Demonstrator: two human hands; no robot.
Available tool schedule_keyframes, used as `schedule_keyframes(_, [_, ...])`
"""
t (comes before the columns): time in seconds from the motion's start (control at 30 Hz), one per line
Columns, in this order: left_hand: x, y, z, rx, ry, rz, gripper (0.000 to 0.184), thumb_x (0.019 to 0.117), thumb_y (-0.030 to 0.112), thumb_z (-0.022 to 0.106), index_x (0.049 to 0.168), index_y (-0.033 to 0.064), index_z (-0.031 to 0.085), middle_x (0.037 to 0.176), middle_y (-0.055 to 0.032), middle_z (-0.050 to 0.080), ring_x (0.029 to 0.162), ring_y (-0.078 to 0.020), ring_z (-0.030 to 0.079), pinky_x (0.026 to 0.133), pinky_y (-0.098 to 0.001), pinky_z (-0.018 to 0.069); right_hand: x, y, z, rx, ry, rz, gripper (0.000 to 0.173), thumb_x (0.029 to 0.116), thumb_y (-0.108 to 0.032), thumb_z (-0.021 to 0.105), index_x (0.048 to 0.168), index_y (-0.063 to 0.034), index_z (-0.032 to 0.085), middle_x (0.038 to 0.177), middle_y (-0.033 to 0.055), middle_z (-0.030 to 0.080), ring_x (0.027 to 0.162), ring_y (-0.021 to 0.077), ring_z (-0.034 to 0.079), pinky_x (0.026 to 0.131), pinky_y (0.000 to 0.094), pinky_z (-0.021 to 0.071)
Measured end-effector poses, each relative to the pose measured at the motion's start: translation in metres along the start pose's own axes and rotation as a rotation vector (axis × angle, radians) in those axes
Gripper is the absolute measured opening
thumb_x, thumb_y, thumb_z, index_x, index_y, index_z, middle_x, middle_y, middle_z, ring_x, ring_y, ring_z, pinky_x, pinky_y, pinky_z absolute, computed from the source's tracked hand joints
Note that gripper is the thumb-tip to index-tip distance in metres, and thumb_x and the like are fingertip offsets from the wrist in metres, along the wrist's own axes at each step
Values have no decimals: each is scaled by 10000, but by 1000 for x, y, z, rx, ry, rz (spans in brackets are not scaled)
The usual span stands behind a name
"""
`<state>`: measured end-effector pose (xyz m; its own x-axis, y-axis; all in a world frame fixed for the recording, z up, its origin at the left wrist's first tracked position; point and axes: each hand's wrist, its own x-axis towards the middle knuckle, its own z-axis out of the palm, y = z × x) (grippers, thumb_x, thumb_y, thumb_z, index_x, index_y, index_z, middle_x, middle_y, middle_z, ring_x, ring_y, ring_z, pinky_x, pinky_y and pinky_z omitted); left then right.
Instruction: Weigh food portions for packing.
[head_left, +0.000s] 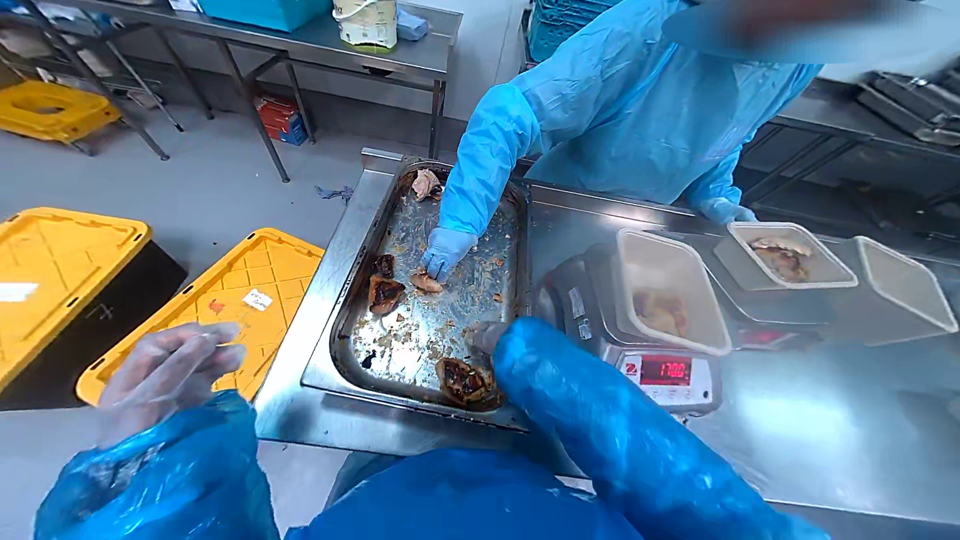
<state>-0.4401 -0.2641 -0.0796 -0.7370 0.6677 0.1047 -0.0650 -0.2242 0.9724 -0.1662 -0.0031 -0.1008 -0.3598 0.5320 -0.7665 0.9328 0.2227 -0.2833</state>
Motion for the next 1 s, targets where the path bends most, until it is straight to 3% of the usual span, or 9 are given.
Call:
schedule_keyframes(0.13, [-16, 14, -8, 54, 204, -155, 252, 1075, 34, 320, 986, 127, 538, 803, 80, 699, 651, -23, 670, 628, -145, 564, 1, -18, 6, 63, -3, 190, 459, 1099, -173, 478, 1431, 143, 459, 1504, 326, 462, 1439, 385, 444, 1193, 485, 329])
schedule_keyframes(0.23, [-14, 3, -28, 5, 211, -117, 256, 1055, 27, 334, 993, 106, 570, 814, 50, 727, 661, -43, 687, 630, -161, 575, 11, -4, 15, -386, -155, 101, 443, 1092, -163, 487, 1430, 123, 475, 1503, 308, 472, 1449, 389, 427, 1190, 500, 318])
schedule_keyframes(0.33, [-6, -9, -40, -8, 175, -105, 231, 1051, 51, 380, 1008, 107, 600, 863, 25, 738, 685, -61, 693, 633, -175, 578, 27, 22, 29, -775, -149, -75, 466, 935, -208, 716, 1337, 8, 624, 1344, 265, 610, 1294, 423, 556, 1077, 589, 437])
schedule_keyframes(0.37, [-3, -10, -39, 0, 164, -117, 217, 1049, 59, 396, 1009, 114, 603, 869, 29, 740, 691, -58, 698, 634, -175, 583, 19, 19, 27, -778, -145, -78, 479, 928, -223, 724, 1348, -12, 629, 1343, 247, 617, 1298, 403, 558, 1082, 571, 436])
schedule_keyframes(0.47, [5, -11, -28, -33, 133, -122, 224, 1028, 28, 397, 983, 111, 600, 879, 12, 742, 688, -72, 697, 637, -182, 583, -8, -12, 23, -778, -230, -30, 403, 1044, -149, 577, 1375, 80, 566, 1429, 275, 560, 1378, 405, 502, 1136, 543, 384])
schedule_keyframes(0.7, [13, -19, -13, -27, 59, -107, 209, 1008, 17, 436, 991, 113, 622, 951, 10, 761, 710, -71, 715, 655, -187, 595, -39, -39, 10, -736, -247, -28, 376, 1038, -184, 572, 1298, 83, 619, 1399, 270, 589, 1348, 403, 537, 1101, 566, 412])
schedule_keyframes(0.8, [11, -15, -15, -33, 84, -112, 194, 1009, 9, 431, 1001, 99, 603, 953, 0, 756, 706, -74, 712, 648, -184, 593, -40, -44, 1, -699, -260, -31, 428, 1050, -185, 572, 1383, 83, 557, 1460, 285, 534, 1406, 405, 479, 1146, 554, 360])
schedule_keyframes(0.9, [4, -11, -19, -20, 129, -130, 177, 1019, 16, 441, 1011, 108, 592, 941, 14, 757, 695, -66, 709, 646, -183, 590, -30, -31, -4, -534, -230, -85, 667, 969, -172, 707, 1561, -72, 417, 1500, 228, 521, 1417, 357, 487, 1171, 529, 368])
schedule_keyframes(1.0, [3, -16, -27, -51, 145, -114, 172, 1017, 22, 450, 998, 96, 604, 934, -11, 756, 698, -87, 711, 650, -198, 596, -2, -7, 9, -358, -161, -148, 680, 931, -158, 737, 1552, -172, 462, 1462, 179, 576, 1378, 325, 536, 1155, 537, 399])
